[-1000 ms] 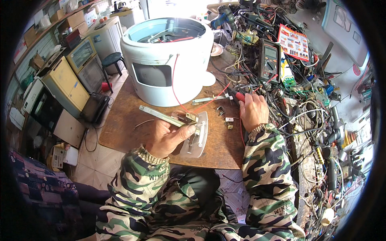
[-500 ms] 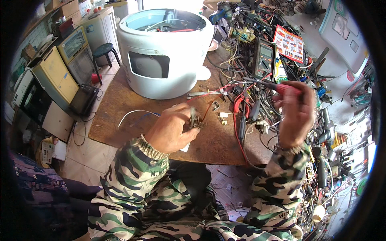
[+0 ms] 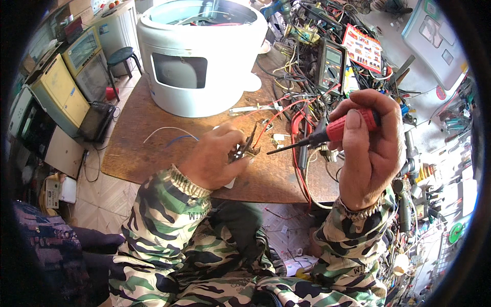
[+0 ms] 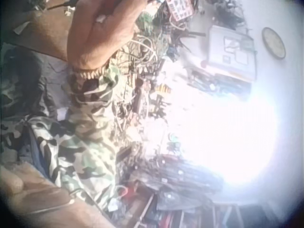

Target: The person solders wires to a small electronic component using a soldering iron and solder wire. They repeatedly heat the connection points and apply solder to secure the wires in place.

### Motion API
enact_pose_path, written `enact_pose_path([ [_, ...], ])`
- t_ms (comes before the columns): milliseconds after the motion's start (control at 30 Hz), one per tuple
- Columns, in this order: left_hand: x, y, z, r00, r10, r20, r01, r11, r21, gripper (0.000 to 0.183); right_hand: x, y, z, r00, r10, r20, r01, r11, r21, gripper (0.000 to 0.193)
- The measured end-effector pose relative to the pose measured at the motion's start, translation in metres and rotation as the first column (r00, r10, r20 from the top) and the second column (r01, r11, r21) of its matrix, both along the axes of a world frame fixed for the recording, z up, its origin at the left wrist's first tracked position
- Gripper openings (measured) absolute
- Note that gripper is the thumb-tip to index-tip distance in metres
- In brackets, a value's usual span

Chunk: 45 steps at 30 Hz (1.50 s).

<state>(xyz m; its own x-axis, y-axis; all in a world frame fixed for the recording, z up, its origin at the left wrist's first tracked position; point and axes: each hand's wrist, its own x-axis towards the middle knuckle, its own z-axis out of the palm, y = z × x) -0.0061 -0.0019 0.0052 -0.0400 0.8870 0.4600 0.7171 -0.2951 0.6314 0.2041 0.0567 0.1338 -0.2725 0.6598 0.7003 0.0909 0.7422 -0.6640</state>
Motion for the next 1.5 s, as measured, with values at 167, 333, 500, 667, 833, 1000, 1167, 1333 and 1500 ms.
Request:
enact_pose_path([
  [167, 0.000, 0.000, -0.004, 0.999, -0.017, 0.030, 0.017, 1.000, 0.019, 0.028, 0.009, 0.017, -0.011, 0.999, -0.030, -0.013, 0.029, 0.999, -0.043, 0.021],
  [333, 0.002, 0.000, 0.000, 0.971, -0.028, 0.239, 0.039, 0.998, -0.043, 0.024, 0.024, 0.032, -0.034, 0.994, -0.041, -0.100, 0.028, 0.992, -0.121, 0.023],
  [500, -0.002, -0.001, -0.001, 0.908, -0.038, 0.416, 0.071, 0.995, -0.063, 0.021, 0.042, 0.073, -0.081, 0.989, 0.001, -0.151, -0.054, 0.937, -0.346, 0.019],
  [667, 0.002, 0.002, -0.005, 0.963, 0.020, 0.268, -0.016, 1.000, -0.019, 0.020, 0.046, 0.113, -0.125, 0.987, -0.051, -0.151, 0.005, 0.957, -0.290, 0.017],
  [833, 0.008, 0.000, 0.004, 0.977, 0.103, 0.187, -0.089, 0.993, -0.082, 0.021, 0.036, 0.124, -0.136, 0.956, -0.227, 0.186, 0.256, 0.956, -0.145, 0.017],
  [1000, 0.006, -0.002, 0.002, 0.977, 0.093, 0.190, -0.088, 0.996, -0.036, 0.026, 0.023, 0.121, -0.133, 0.926, -0.066, 0.372, 0.077, 0.997, -0.014, 0.015],
  [1167, 0.007, -0.002, 0.003, 0.980, 0.097, 0.176, -0.087, 0.994, -0.063, 0.027, 0.034, 0.129, -0.117, 0.930, -0.184, 0.317, 0.169, 0.983, 0.075, 0.013],
  [1333, 0.007, -0.003, 0.002, 0.981, 0.098, 0.169, -0.090, 0.994, -0.053, 0.028, 0.058, 0.150, -0.089, 0.764, -0.412, 0.497, 0.435, 0.897, 0.074, 0.020],
  [1500, 0.011, -0.003, 0.008, 0.969, 0.114, 0.218, -0.095, 0.991, -0.096, 0.025, 0.057, 0.135, -0.103, 0.482, -0.400, 0.779, 0.440, 0.880, 0.180, 0.042],
])
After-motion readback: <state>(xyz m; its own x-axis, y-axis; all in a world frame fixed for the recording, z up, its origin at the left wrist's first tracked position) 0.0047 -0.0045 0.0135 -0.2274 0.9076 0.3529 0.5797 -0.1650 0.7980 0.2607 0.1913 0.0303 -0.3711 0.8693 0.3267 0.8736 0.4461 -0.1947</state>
